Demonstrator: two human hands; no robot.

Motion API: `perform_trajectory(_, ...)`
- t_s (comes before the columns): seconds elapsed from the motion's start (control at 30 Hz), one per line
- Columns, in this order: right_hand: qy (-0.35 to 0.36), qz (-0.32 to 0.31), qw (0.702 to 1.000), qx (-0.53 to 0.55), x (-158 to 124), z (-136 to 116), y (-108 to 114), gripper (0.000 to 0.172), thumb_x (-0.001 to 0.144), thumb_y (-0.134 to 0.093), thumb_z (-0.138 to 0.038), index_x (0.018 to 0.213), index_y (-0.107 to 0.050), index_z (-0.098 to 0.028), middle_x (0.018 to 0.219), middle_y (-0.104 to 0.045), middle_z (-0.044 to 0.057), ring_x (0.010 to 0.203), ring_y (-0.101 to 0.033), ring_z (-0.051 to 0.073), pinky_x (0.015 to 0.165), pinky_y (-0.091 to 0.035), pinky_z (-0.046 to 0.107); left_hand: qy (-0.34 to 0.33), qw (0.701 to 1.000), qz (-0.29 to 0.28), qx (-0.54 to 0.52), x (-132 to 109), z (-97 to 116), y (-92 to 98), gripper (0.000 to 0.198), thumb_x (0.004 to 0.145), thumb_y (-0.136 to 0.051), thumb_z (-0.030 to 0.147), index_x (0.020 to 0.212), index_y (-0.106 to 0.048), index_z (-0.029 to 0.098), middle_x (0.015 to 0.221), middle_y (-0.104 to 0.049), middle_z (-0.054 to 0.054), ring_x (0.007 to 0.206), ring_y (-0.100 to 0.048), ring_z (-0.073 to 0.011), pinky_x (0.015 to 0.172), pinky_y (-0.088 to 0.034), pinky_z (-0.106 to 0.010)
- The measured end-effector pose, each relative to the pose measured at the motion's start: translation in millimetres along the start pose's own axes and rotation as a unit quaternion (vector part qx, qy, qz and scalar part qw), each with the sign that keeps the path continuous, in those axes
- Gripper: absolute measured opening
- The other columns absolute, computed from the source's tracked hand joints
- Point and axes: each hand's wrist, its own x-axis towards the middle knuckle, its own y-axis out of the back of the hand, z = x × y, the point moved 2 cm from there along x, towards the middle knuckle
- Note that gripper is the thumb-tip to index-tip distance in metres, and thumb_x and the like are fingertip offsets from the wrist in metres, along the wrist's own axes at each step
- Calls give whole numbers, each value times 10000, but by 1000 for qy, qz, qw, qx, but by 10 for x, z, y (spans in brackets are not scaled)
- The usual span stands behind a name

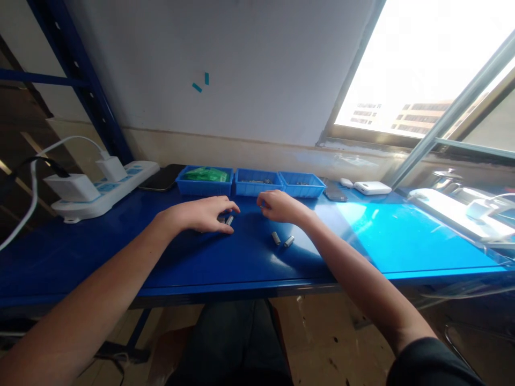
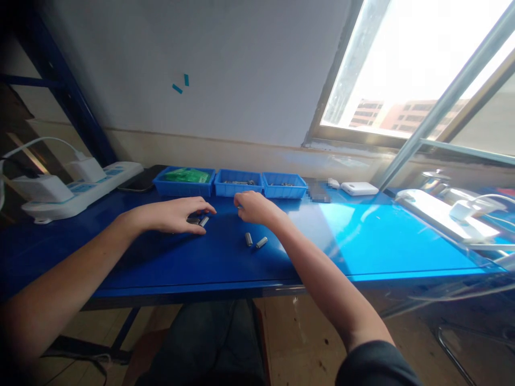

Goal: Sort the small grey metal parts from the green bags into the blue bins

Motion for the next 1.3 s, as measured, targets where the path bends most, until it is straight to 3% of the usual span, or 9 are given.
perform_trajectory(0.13, 22, 320, 945, 59, 123, -17, 302, 116, 893, -472, -180, 959, -567, -180, 932, -603, 68, 880, -555, 188, 794, -422, 301, 10, 1000, 18, -13, 14, -77, -15, 392, 777, -555, 468, 1058, -652, 213, 1037, -647, -58, 886, -618, -205, 763, -460, -270)
perform_trajectory(0.2, -20, 415, 907, 64, 189, 32, 367, 128, 923, -437, -205, 980, -550, -182, 964, -582, 89, 923, -539, 208, 833, -422, 334, -6, 999, 46, -21, 49, -38, -29, 369, 767, -561, 470, 1003, -665, 207, 1007, -661, -58, 880, -621, -209, 752, -459, -274)
perform_trajectory(0.3, -34, 381, 922, 60, 241, 53, 278, 172, 891, -511, -237, 1044, -550, -169, 1002, -571, 110, 944, -537, 233, 854, -430, 362, 0, 988, 135, -79, 86, 44, 2, 408, 755, -577, 517, 974, -669, 186, 993, -674, -70, 915, -619, -227, 801, -465, -296)
perform_trajectory(0.5, 142, 211, 964, 75, 81, -335, 33, 256, 849, -537, -211, 1098, -577, -167, 957, -609, 72, 894, -547, 204, 832, -451, 326, 14, 933, 214, -288, 89, 81, 82, 507, 775, -572, 611, 993, -657, 162, 925, -688, -64, 860, -616, -217, 779, -486, -313)
perform_trajectory(0.67, 120, 322, 938, 42, 76, -478, 223, 189, 909, -454, -175, 1013, -612, -183, 893, -623, 68, 840, -549, 184, 817, -449, 320, 14, 921, 201, -333, 23, 4, 152, 586, 807, -501, 664, 1062, -613, 148, 958, -679, -83, 873, -617, -210, 767, -489, -308)
perform_trajectory(0.8, 21, 449, 892, 47, 109, -229, 430, 261, 961, -379, -217, 1109, -593, -198, 1043, -615, 103, 982, -543, 208, 880, -435, 365, 46, 965, 115, -233, -76, -100, 204, 561, 764, -561, 649, 1103, -612, 205, 1053, -680, -73, 956, -623, -222, 801, -479, -300)
perform_trajectory(0.93, -97, 309, 946, -14, 157, 74, 338, 293, 917, -491, -270, 1174, -591, -172, 1118, -602, 147, 1100, -495, 284, 908, -417, 434, 96, 988, 4, -124, -78, -247, 123, 520, 682, -635, 619, 1004, -658, 211, 972, -701, -66, 858, -648, -218, 704, -471, -272)
perform_trajectory(1.03, -121, 188, 974, -36, 127, 89, 151, 385, 883, -557, -345, 1223, -576, -164, 1158, -588, 161, 1125, -473, 320, 904, -411, 456, 112, 989, 5, -98, -10, -307, 43, 469, 725, -566, 616, 947, -669, 217, 857, -704, -52, 753, -645, -204, 639, -448, -263)
perform_trajectory(1.3, 72, 29, 995, 65, 177, -430, -169, 281, 870, -587, -312, 1102, -623, -157, 1026, -639, 86, 974, -565, 215, 836, -407, 308, 85, 988, 64, -114, 55, -213, 15, 327, 789, -495, 472, 951, -580, 201, 875, -690, -48, 772, -627, -194, 667, -452, -270)
